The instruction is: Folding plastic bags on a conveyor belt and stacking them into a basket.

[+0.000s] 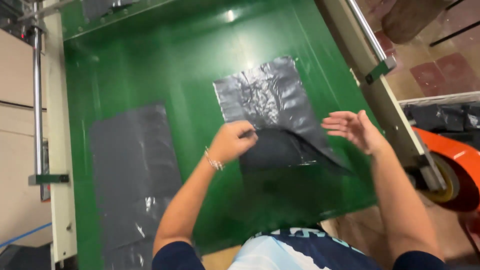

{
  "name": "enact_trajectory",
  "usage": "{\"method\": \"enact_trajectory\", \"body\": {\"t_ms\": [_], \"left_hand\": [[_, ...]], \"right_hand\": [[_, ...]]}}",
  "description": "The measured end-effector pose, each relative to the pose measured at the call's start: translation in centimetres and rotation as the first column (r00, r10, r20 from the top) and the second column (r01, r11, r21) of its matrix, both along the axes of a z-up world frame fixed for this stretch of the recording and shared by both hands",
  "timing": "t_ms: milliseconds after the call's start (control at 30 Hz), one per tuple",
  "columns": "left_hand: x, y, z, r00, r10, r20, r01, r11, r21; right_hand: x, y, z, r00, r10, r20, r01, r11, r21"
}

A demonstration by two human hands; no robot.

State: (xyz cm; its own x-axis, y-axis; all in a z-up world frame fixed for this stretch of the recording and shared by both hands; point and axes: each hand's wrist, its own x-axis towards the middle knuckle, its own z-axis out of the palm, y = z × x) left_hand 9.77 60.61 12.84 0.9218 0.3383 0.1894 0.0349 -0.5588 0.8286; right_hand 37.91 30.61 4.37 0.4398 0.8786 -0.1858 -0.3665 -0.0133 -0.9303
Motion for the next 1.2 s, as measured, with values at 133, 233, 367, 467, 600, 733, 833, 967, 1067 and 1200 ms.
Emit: {"method": "enact_trajectory", "body": {"t_ms": [133, 233, 367, 467, 600, 733, 833, 967, 1067, 1200], "left_hand": [[7.3, 11.6, -6.5, 0.964, 0.215, -0.16, -0.217, 0.976, 0.003], [9.8, 16.2, -11.1, 0.871, 0.378, -0.314, -0.328, 0.923, 0.203], [10.5, 17.7, -14.4, 0.802, 0.463, -0.377, -0.414, 0.886, 0.208], [10.4, 18.2, -15.8, 0.798, 0.488, -0.353, -0.454, 0.873, 0.18], [10.4, 17.9, -15.1, 0.857, 0.471, -0.208, -0.449, 0.882, 0.145], [8.7, 14.8, -12.2, 0.843, 0.53, -0.092, -0.513, 0.844, 0.158], [5.8, 10.0, -7.9, 0.714, 0.693, -0.094, -0.621, 0.69, 0.371], [-0.1, 1.9, -5.8, 0.514, 0.638, -0.574, -0.521, 0.763, 0.382], [-2.4, -1.6, -9.4, 0.517, 0.639, -0.569, -0.482, 0.767, 0.423], [-3.6, -1.9, -12.7, 0.642, 0.631, -0.435, -0.506, 0.775, 0.378]], "right_hand": [[3.4, 6.5, -4.8, 0.961, 0.067, -0.268, -0.056, 0.997, 0.049], [6.4, 9.0, -11.5, 0.965, 0.069, -0.253, -0.122, 0.972, -0.201], [4.9, 11.8, -6.8, 0.998, -0.036, -0.046, 0.009, 0.873, -0.487], [5.1, 11.5, -7.3, 0.991, 0.015, 0.13, 0.055, 0.855, -0.515], [5.7, 11.4, -8.4, 0.818, 0.319, 0.479, 0.18, 0.649, -0.739], [4.8, 11.7, -6.6, 0.794, 0.353, 0.495, 0.199, 0.618, -0.761], [3.0, 11.7, -3.0, 0.823, 0.292, 0.487, 0.228, 0.615, -0.755], [0.0, 9.9, -0.2, 0.802, 0.268, 0.534, 0.309, 0.58, -0.754], [-0.4, 8.6, -2.5, 0.795, 0.192, 0.575, 0.355, 0.62, -0.7], [-1.0, 8.0, -3.7, 0.767, 0.085, 0.636, 0.398, 0.714, -0.575]]}}
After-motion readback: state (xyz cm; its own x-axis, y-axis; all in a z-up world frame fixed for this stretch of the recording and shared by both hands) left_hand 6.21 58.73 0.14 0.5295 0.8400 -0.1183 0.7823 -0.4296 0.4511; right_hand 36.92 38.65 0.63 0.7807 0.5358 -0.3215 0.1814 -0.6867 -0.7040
